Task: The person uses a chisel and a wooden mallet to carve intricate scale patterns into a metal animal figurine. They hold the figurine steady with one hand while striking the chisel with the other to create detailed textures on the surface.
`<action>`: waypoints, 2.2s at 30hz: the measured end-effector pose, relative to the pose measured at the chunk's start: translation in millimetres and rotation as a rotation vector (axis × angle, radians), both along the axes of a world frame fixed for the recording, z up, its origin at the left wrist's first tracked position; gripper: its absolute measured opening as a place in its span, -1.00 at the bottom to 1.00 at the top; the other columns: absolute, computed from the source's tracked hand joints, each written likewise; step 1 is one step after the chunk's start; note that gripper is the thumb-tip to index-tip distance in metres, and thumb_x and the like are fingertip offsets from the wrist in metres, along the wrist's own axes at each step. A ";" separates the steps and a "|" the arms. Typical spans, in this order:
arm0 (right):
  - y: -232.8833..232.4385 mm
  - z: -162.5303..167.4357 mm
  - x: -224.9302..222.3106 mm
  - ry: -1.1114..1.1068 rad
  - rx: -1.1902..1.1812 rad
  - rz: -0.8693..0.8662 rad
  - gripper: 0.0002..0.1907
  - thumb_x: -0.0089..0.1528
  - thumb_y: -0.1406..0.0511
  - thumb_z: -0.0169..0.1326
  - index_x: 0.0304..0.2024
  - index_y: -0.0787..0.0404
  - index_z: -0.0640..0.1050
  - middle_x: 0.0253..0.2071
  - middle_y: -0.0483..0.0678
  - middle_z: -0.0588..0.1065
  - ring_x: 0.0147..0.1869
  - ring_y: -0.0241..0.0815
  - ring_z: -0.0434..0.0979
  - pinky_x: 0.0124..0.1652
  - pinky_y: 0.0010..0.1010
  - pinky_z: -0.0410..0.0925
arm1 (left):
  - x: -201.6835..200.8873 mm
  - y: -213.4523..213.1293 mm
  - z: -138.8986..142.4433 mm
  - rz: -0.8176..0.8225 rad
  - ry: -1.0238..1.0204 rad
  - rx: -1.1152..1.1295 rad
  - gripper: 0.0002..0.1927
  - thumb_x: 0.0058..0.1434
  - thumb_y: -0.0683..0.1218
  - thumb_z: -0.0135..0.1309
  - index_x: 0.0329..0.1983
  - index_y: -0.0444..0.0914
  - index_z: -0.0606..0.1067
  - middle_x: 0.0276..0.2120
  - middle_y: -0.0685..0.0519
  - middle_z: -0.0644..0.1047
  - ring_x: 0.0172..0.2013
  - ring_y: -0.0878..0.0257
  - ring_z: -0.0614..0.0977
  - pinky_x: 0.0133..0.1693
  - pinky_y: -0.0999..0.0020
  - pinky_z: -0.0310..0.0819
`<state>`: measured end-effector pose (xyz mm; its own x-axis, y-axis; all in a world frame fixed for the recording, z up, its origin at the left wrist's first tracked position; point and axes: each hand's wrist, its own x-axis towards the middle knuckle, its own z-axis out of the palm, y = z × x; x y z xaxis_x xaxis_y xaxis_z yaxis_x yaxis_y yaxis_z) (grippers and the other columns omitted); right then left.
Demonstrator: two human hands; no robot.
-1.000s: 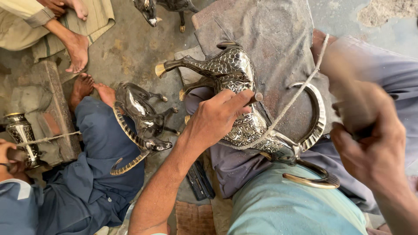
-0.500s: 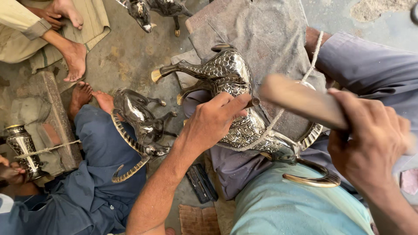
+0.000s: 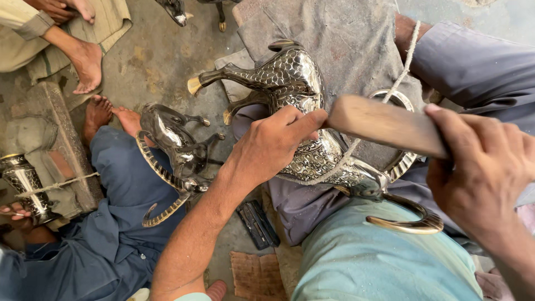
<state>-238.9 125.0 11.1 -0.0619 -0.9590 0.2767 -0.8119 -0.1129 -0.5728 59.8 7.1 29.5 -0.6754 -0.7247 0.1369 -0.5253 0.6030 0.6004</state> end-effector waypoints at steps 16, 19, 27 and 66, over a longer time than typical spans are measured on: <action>-9.0 1.1 -13.9 0.036 0.019 0.027 -0.44 0.25 0.56 0.10 0.32 0.38 0.39 -0.06 0.21 0.45 -0.15 0.11 0.51 -0.19 -0.20 0.40 | -7.8 -12.6 4.3 -0.100 -0.087 0.005 -0.54 0.40 -0.31 -0.01 0.29 -0.02 0.40 -0.35 0.10 0.47 -0.30 0.23 0.69 -0.40 0.35 0.60; -7.0 -0.5 -15.8 0.092 0.048 0.045 -0.46 0.28 0.57 0.08 0.34 0.39 0.39 -0.08 0.19 0.45 -0.20 0.05 0.50 -0.24 -0.26 0.39 | -6.9 -11.0 4.4 -0.066 -0.081 -0.016 -0.60 0.41 -0.24 0.02 0.26 -0.02 0.42 -0.38 0.08 0.47 -0.40 0.24 0.65 -0.41 0.35 0.61; -49.8 9.9 -16.5 0.106 0.159 0.139 -0.43 0.26 0.60 0.06 0.34 0.35 0.40 -0.05 0.22 0.46 -0.17 0.05 0.53 -0.18 -0.20 0.43 | 3.4 35.3 -1.3 0.486 0.268 -0.050 -0.67 0.36 -0.03 0.24 0.10 -0.21 0.46 -0.20 0.09 0.63 -0.24 0.30 0.73 -0.25 0.42 0.66; -162.5 100.2 30.9 0.677 -0.061 0.553 -0.21 -0.16 0.36 0.31 0.19 -0.03 0.59 -0.17 -0.09 0.59 -0.15 -0.11 0.61 -0.07 -0.25 0.48 | -10.0 47.3 -22.1 0.590 0.368 0.028 -0.81 0.42 -0.10 0.16 -0.01 -0.28 0.49 -0.20 0.04 0.59 -0.23 0.28 0.71 -0.27 0.43 0.70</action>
